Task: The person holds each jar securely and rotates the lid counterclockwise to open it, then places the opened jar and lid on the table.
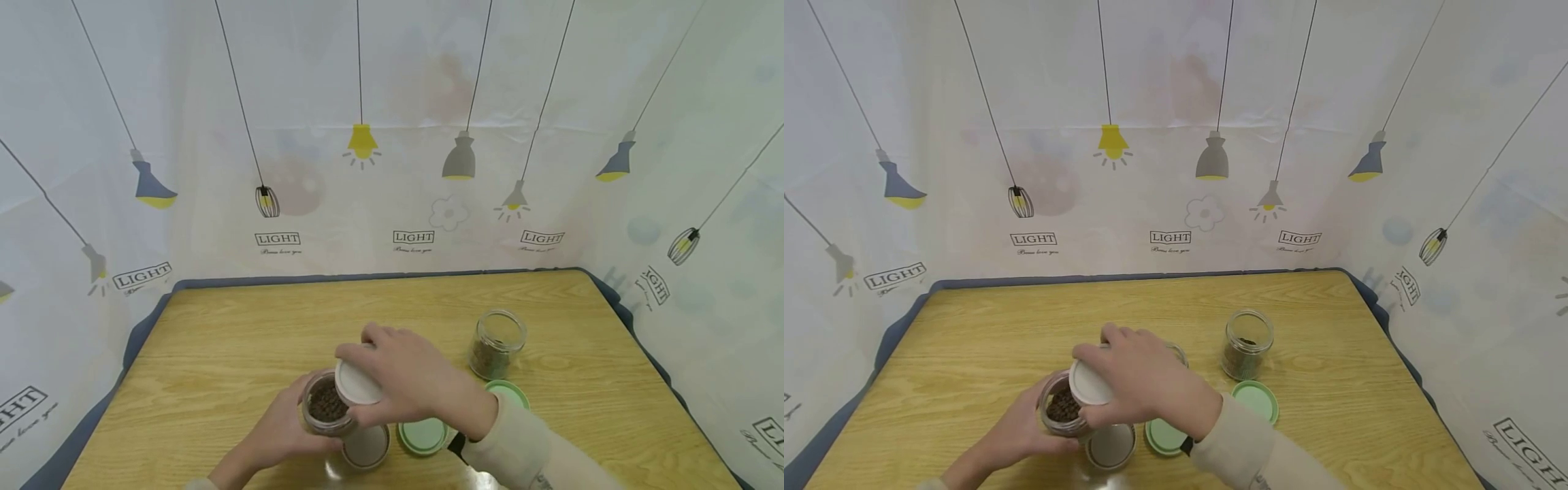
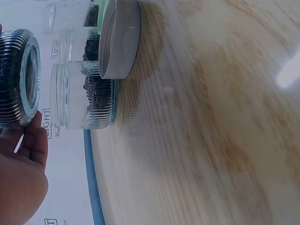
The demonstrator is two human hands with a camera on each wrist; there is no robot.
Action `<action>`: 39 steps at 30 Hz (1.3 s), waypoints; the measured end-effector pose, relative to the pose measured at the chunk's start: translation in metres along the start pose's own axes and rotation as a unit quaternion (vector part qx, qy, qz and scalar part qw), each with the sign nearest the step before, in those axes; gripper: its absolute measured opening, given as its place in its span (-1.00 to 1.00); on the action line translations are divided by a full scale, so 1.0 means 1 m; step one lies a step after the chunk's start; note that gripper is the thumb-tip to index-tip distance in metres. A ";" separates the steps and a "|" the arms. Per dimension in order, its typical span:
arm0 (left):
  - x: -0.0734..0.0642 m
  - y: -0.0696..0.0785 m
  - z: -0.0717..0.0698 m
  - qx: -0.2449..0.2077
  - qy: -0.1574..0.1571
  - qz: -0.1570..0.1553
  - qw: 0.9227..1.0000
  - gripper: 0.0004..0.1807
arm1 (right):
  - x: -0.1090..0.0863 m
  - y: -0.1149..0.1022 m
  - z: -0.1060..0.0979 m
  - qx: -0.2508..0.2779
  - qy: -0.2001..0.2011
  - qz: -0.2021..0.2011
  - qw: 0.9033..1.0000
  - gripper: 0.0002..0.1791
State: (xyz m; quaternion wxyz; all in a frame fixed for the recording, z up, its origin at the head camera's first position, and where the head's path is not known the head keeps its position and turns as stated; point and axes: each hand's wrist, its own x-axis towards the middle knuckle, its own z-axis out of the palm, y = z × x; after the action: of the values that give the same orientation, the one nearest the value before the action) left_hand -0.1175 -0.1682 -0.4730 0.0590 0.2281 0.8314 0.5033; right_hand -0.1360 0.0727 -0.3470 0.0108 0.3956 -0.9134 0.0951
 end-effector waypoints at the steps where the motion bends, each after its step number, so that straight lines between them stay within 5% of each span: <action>1: 0.000 0.000 -0.001 0.005 0.002 0.004 1.000 -0.06 | -0.001 0.001 0.000 0.001 -0.001 0.003 1.000 -0.26; 16: -0.008 -0.010 -0.022 0.045 0.043 0.000 0.998 -0.08 | -0.009 0.008 0.009 0.030 -0.014 0.035 0.999 -0.19; 30: -0.012 -0.026 -0.040 0.050 0.060 -0.029 0.997 -0.08 | -0.009 0.003 0.034 0.041 -0.034 0.009 0.999 -0.16; 39: -0.013 -0.036 -0.046 0.046 0.073 -0.045 0.995 -0.08 | -0.007 -0.007 0.056 0.051 -0.042 -0.043 0.997 -0.22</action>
State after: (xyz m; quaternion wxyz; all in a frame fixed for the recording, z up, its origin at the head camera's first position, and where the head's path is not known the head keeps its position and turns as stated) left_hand -0.1321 -0.2251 -0.4837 0.0103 0.1562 0.8651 0.4765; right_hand -0.1229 0.0633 -0.4018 -0.0439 0.4385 -0.8890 0.1246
